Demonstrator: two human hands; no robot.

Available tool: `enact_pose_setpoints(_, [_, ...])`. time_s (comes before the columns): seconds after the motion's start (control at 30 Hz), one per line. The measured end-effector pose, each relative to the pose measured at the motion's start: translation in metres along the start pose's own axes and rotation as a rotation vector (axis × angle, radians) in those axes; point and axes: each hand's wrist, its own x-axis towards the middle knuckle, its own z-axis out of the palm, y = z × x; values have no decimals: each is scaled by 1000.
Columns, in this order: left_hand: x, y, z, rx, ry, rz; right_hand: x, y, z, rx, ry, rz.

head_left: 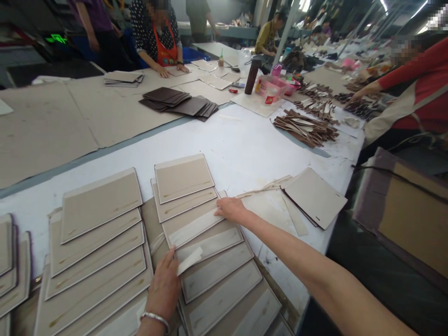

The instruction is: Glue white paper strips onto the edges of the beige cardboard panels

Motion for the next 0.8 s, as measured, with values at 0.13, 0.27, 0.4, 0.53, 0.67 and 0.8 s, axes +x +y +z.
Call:
enact_pose_setpoints(0.13, [0,2,-1,-23,3,-23,-4,-5,1,-29,49,34])
enact_pose_setpoints(0.27, [0,1,0,-38,-47,-23,-22,-29,15,-68,191,-19])
enact_pose_setpoints(0.4, [-1,2,1,-45,-50,-23,-49,-47,44,3,159,-546])
enact_pose_setpoints(0.53, [-1,5,1,-43,-31,-30,-61,-37,62,53,124,-415])
enact_pose_setpoints(0.67, [0,5,0,-95,-5,-74,-60,-23,66,49,167,-104])
enact_pose_setpoints(0.8, [3,4,-12,-337,30,-153,-68,-28,66,63,283,146])
